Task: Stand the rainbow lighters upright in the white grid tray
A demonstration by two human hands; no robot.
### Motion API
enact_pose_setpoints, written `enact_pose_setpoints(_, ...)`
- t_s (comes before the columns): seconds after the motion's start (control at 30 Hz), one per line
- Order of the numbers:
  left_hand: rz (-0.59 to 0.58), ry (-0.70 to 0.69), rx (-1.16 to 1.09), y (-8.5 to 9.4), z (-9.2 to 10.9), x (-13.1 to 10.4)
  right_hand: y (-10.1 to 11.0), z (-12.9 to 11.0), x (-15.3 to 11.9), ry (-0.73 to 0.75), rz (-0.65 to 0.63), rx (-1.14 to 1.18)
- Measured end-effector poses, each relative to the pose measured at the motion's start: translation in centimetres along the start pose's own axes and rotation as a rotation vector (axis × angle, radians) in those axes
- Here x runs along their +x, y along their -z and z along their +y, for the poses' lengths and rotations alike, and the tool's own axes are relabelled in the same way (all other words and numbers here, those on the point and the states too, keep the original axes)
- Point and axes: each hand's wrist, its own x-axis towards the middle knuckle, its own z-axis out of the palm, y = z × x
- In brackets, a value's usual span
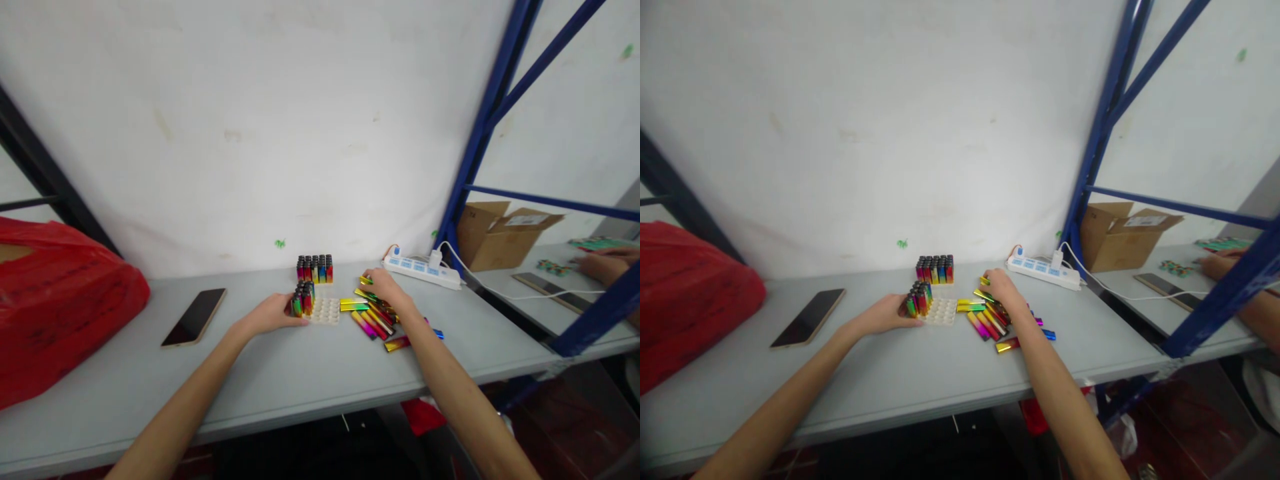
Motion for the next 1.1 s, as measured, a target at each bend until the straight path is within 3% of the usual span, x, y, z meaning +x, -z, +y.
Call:
enact_pose_setpoints(0.47, 0.008, -0.004, -0.007, 0.0, 0.3, -0.1, 0.3, -0.4, -0.8, -0.043, -0.03, 0.044)
enact_pose_setpoints(0.67, 0.0, 0.002, -0.007, 0.1, 0.3, -0.1, 0.3, -0.4, -1.0, -0.049, 0.072, 0.097)
enact_pose_setpoints(0.83, -0.001, -0.014, -0.004, 0.1, 0.4, -0.1, 0.6, -1.6, -0.9, 0.059, 0.189, 0.329)
enact_pose_setpoints(1.1, 0.003, -0.024, -0.024, 0.0, 0.2, -0.1, -1.1, -6.5, -1.4, 0.16, 0.334, 0.793)
